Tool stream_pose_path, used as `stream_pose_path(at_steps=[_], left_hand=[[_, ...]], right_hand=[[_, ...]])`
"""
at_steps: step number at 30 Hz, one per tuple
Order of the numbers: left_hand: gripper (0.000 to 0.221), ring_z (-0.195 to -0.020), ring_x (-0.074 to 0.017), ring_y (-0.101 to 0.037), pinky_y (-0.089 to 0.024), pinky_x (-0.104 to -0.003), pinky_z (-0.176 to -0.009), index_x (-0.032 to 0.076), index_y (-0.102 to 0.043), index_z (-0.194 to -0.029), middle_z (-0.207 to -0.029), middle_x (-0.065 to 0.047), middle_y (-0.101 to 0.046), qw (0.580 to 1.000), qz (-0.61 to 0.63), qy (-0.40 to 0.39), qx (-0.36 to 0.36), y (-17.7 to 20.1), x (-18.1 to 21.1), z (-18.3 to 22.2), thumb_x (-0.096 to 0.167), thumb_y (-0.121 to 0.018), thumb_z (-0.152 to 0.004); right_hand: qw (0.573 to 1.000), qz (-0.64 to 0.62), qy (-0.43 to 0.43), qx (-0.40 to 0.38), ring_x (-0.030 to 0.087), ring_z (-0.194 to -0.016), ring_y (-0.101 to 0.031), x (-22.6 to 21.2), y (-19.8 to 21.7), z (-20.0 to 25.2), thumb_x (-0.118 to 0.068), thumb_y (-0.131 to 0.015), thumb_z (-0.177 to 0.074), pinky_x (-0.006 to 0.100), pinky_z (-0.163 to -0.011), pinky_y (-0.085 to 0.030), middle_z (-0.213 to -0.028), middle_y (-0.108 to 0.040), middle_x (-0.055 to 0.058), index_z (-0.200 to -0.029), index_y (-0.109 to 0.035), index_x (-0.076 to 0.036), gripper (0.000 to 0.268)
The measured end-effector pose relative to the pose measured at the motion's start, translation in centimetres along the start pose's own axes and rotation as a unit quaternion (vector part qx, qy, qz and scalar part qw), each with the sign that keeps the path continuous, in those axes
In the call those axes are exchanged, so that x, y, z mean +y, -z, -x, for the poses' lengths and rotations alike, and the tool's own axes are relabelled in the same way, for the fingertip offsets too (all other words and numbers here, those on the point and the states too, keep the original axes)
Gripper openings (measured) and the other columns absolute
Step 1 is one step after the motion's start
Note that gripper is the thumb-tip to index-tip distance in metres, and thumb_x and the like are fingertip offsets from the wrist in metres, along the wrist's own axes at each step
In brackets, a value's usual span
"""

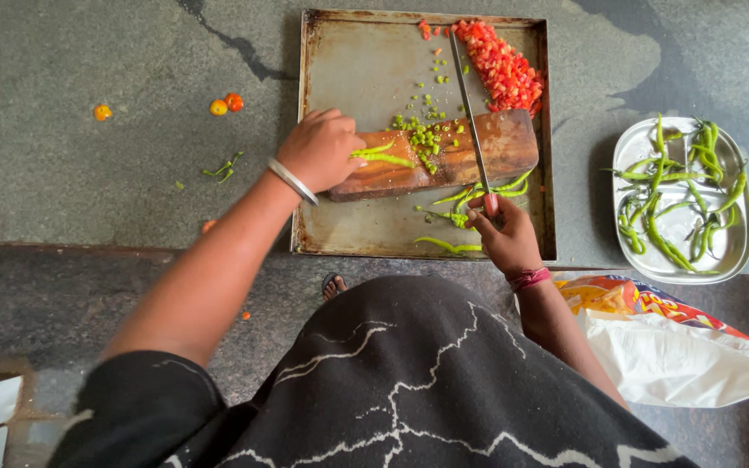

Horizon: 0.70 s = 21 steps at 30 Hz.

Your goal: The person chops green peppers on a wooden board using a knife, then gathers the pieces into a small pile.

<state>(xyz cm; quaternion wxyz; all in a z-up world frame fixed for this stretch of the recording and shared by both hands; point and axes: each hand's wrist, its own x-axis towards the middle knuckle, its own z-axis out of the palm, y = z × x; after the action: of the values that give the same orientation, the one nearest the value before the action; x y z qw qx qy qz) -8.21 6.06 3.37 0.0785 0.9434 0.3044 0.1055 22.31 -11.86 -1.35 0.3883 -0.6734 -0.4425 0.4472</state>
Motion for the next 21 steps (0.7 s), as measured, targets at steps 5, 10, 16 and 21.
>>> stream_pose_path(at_steps=[5, 10, 16, 21], left_hand=[[0.033, -0.095, -0.0301, -0.064, -0.049, -0.046, -0.087, 0.012, -0.079, -0.095, -0.091, -0.007, -0.070, 0.990, 0.042, 0.120, 0.068, 0.4, 2.5, 1.5, 0.037, -0.088, -0.075], [0.048, -0.098, -0.0330, -0.065, -0.052, -0.044, -0.089, 0.007, -0.077, -0.105, -0.100, -0.011, -0.070, 0.974, 0.144, 0.094, 0.146, 1.8, 2.4, 4.1, 0.032, -0.092, -0.067], [0.032, -0.087, -0.0265, -0.072, -0.058, -0.037, -0.081, 0.005, -0.075, -0.113, -0.105, -0.010, -0.072, 0.948, 0.237, 0.121, 0.172, 0.6, 2.7, 6.0, 0.020, -0.083, -0.085], [0.017, -0.092, -0.0264, -0.073, -0.058, -0.038, -0.082, 0.010, -0.079, -0.118, -0.104, -0.010, -0.075, 0.944, 0.202, 0.170, 0.198, 0.4, 1.6, 5.4, 0.012, -0.073, -0.102]], right_hand=[[0.999, 0.015, 0.032, -0.006, 0.002, -0.063, -0.055, 0.9, -0.4, -0.7, -0.019, -0.071, -0.097, 0.021, -0.054, -0.044, -0.083, -0.072, -0.001, -0.111, -0.068, -0.003, 0.021], [1.000, -0.001, 0.026, -0.017, 0.002, -0.063, -0.055, 0.5, -0.5, -1.1, -0.018, -0.069, -0.097, 0.021, -0.053, -0.043, -0.083, -0.072, -0.001, -0.111, -0.067, -0.003, 0.021], [0.997, 0.034, 0.064, -0.041, 0.002, -0.063, -0.053, -0.5, -1.1, -0.8, -0.017, -0.067, -0.099, 0.021, -0.054, -0.043, -0.082, -0.071, -0.001, -0.111, -0.067, -0.002, 0.019], [0.998, 0.014, 0.035, -0.059, 0.003, -0.058, -0.051, -0.9, -1.3, 0.1, -0.018, -0.067, -0.098, 0.022, -0.051, -0.041, -0.081, -0.070, -0.001, -0.112, -0.068, -0.003, 0.021]])
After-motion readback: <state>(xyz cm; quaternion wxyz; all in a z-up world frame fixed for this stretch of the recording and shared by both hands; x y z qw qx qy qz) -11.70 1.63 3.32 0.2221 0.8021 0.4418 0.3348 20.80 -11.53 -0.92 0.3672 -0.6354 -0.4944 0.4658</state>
